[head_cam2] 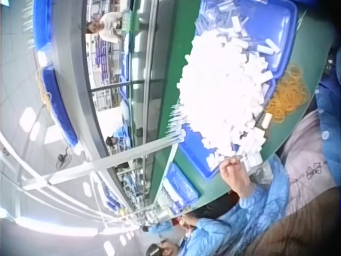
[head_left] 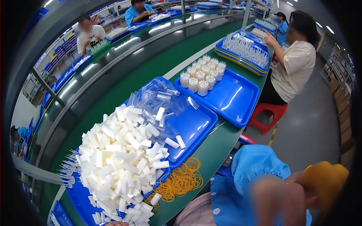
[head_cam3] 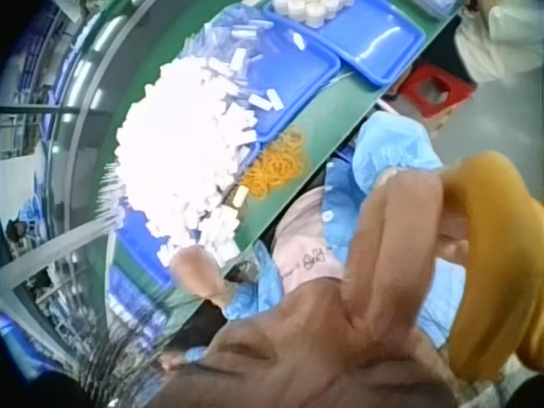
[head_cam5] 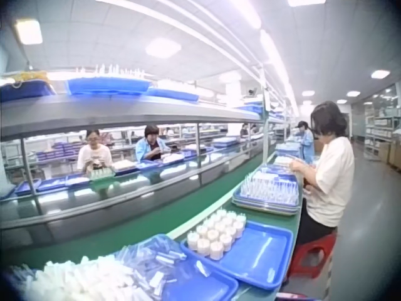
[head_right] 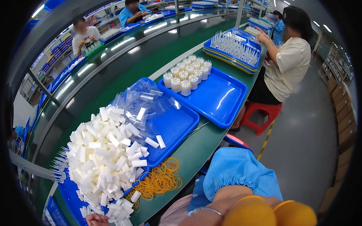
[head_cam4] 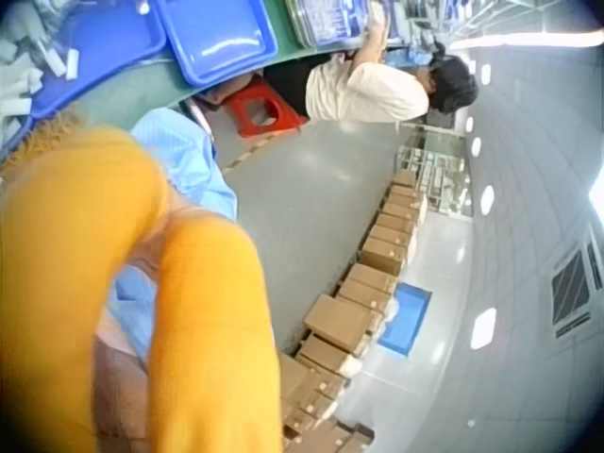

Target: The person inserts white cylindrical foam tips into clear plastic sticks, then places the assembled swabs into a small transparent plastic bag. They secure the bag with a yellow rubber band and use a yellow-handled tool to trim the protruding tips. The finished bundles are placed into a blue tray.

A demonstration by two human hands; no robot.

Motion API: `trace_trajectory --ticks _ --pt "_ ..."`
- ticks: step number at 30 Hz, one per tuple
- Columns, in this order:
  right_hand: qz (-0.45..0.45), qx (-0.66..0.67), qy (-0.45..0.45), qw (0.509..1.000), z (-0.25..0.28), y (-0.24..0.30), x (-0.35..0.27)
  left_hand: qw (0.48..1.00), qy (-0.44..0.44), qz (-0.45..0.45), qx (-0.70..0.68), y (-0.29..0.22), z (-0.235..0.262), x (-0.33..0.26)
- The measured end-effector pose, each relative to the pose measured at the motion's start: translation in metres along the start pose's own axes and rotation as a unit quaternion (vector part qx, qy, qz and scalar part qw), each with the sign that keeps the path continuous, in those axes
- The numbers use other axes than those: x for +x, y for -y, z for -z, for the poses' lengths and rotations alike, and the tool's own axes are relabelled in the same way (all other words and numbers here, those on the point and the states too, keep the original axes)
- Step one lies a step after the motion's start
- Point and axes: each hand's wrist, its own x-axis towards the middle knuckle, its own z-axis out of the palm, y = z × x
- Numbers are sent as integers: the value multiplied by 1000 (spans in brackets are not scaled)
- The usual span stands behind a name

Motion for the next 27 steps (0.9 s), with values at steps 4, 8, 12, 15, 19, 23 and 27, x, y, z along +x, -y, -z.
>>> trace_trajectory --ticks 4,8,12,15,19,23,27 --pt "-11 -3 -1 1000 2 -2 -1 1000 -10 2 8 1 4 -1" --pt "-28 -9 2 1000 3 -3 2 1000 -10 -7 8 1 5 0" --pt "-46 -17 1 999 16 -2 4 999 -25 -6 43 -2 5 0" --pt "-81 -85 -25 993 32 6 11 994 -36 -55 82 -3 12 5" --pt "-180 -400 -102 893 84 -11 32 933 -144 -84 320 -27 32 18" --pt "-165 -741 144 634 176 -69 15 898 -199 -109 376 -29 67 53" --pt "-237 -800 195 516 215 -82 -11 901 -178 -114 378 -35 111 87"
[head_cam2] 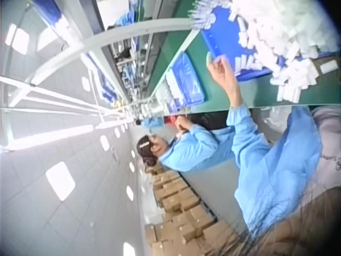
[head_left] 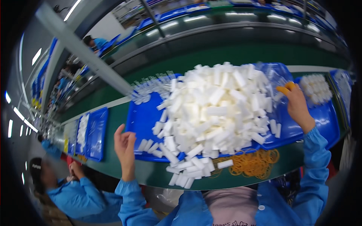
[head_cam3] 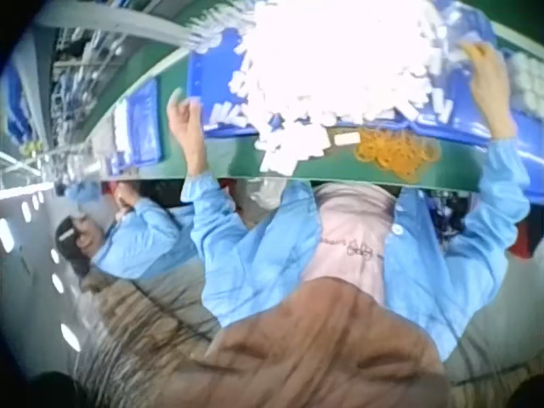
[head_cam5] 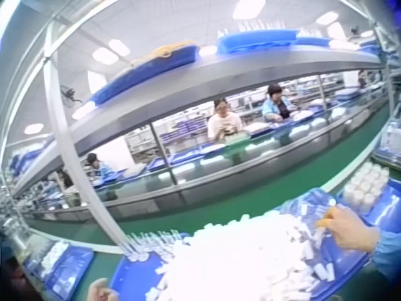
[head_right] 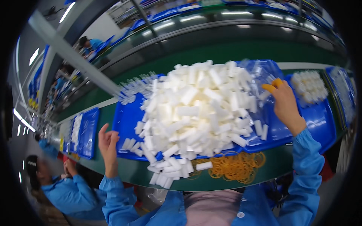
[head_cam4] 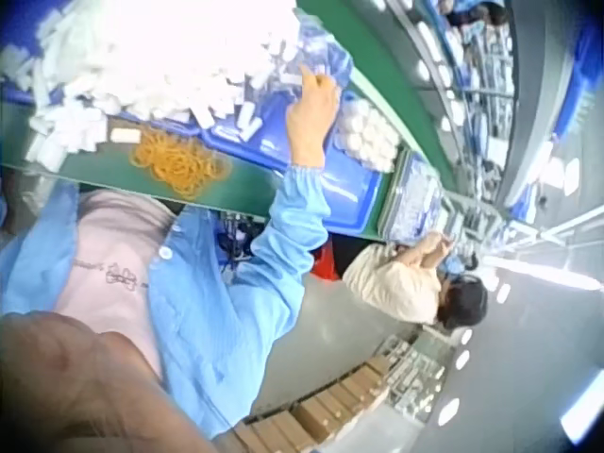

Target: The person inserts white cylindrical foam tips into clear plastic sticks, then places the assembled swabs into a small transparent plastic bag. They secure the bag with a yellow rubber band and use a yellow-handled tool to trim the protruding tips. The finished bundles are placed into a blue tray.

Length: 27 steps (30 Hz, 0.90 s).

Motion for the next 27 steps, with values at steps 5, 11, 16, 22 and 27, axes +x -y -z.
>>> trace_trajectory --ticks 5,11,16,22,27 --pt "20 9 -7 1000 -9 9 3 991 4 -44 123 23 26 25" --pt "48 -40 -48 997 -2 5 -12 949 110 -130 267 22 -7 73" --pt "-25 90 -25 995 21 16 -36 880 131 -227 397 32 -35 112" --pt "-222 357 -61 905 34 58 -63 796 38 -285 533 48 -51 139" --pt "-284 528 -49 799 37 64 -91 778 53 -321 538 38 -43 141"
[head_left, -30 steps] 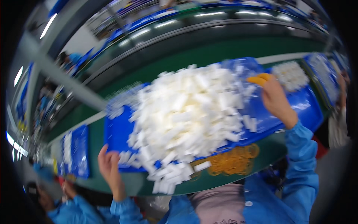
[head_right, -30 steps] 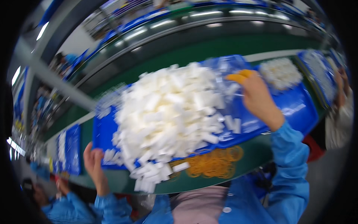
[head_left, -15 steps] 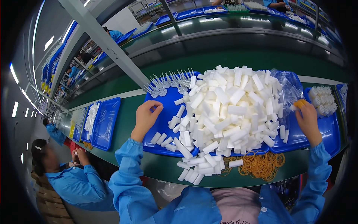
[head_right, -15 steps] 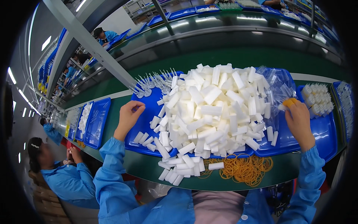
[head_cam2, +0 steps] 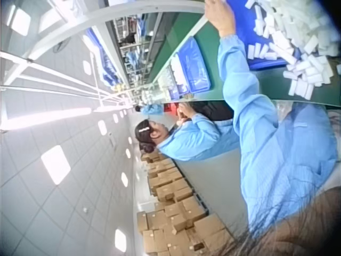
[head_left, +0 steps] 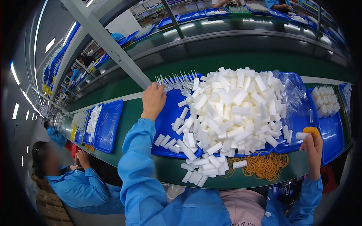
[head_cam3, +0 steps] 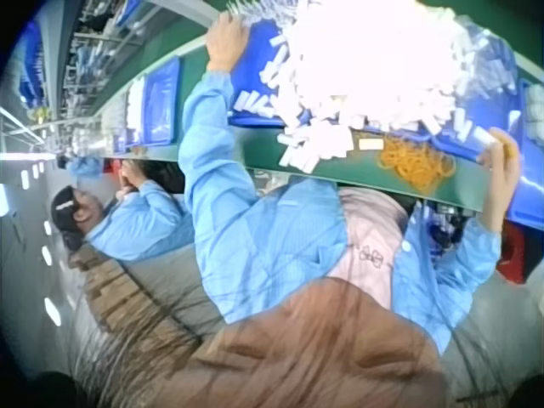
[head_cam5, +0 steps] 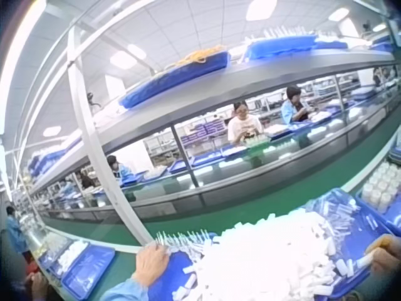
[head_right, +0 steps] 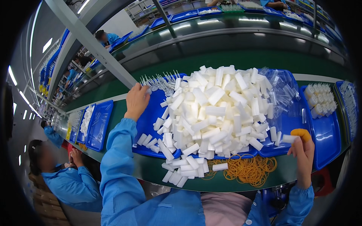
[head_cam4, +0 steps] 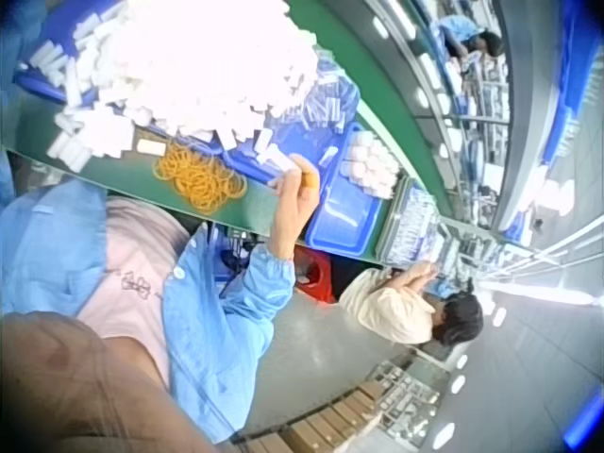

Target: The person inserts white cylindrical foam tips into clear plastic sticks, then places the assembled swabs into a small transparent plastic bag. They secure the bag with a yellow rubber band and use a yellow-handled tool to trim the protruding tips. The finished bundles are placed into a blue tray.

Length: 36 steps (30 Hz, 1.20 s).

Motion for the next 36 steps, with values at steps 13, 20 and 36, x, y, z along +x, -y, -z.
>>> trace_trajectory --ticks 13,20,36 --pt "-26 125 42 991 -24 26 -70 524 74 328 -783 -127 188 -144" --pt "-103 232 176 951 -41 8 -68 427 165 247 -854 -235 178 -189" --pt "-188 296 190 917 -46 -12 -74 477 296 97 -822 -259 159 -160"
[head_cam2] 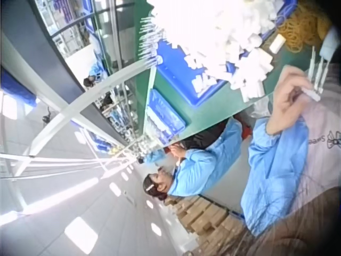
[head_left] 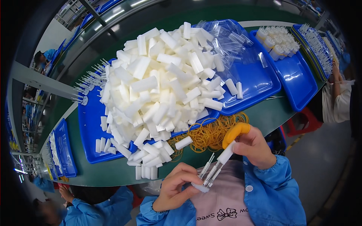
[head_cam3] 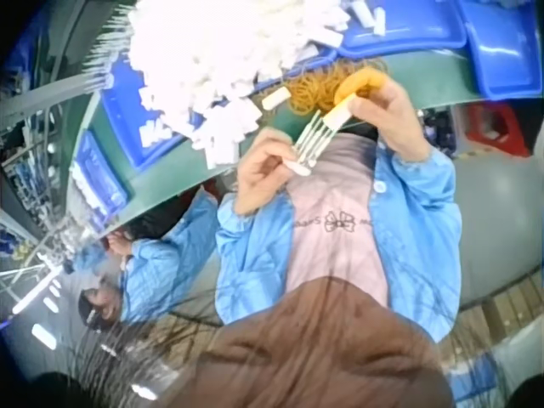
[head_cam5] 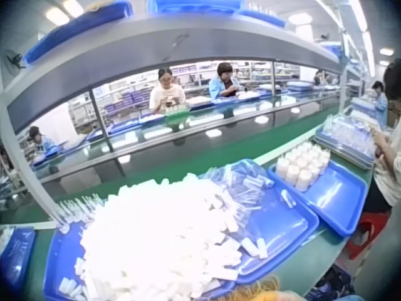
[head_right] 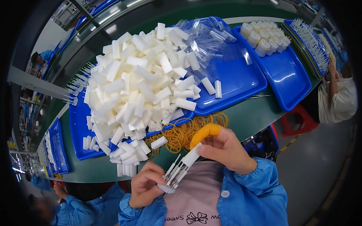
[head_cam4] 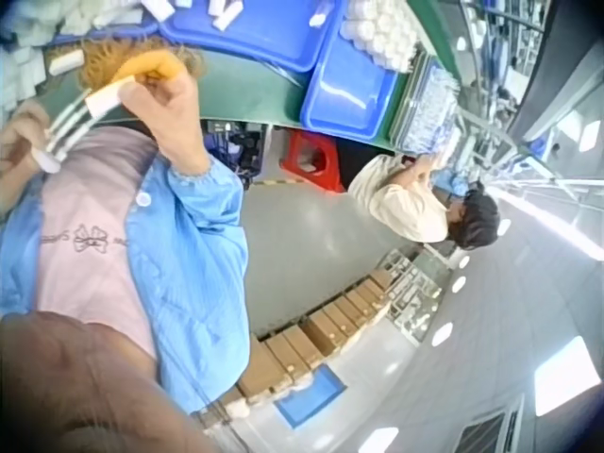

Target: The person inserts white cylindrical foam tips into clear plastic sticks, then places the assembled swabs into a small transparent plastic bag. They secure the bag with a yellow rubber band and use a yellow-handled tool to trim the protruding tips. The finished bundles are placed into a blue tray.

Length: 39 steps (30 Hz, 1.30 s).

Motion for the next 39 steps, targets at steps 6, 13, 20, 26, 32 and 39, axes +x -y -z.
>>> trace_trajectory --ticks 6,13,20,26,32,39 --pt "13 -96 96 991 -13 -1 -1 995 -15 -33 90 2 0 2" --pt "75 -182 150 969 -23 -13 6 985 -61 -95 130 8 7 -10" --pt "285 -616 26 734 -47 -18 52 927 -344 -149 27 1 15 -18" --pt "282 -751 46 595 -59 -35 59 881 -435 -185 7 1 31 -31" --pt "313 -605 5 732 -53 -2 39 882 -413 -212 83 -5 43 -40" --pt "54 -174 23 983 -40 27 31 934 -153 -242 216 -16 31 -30"
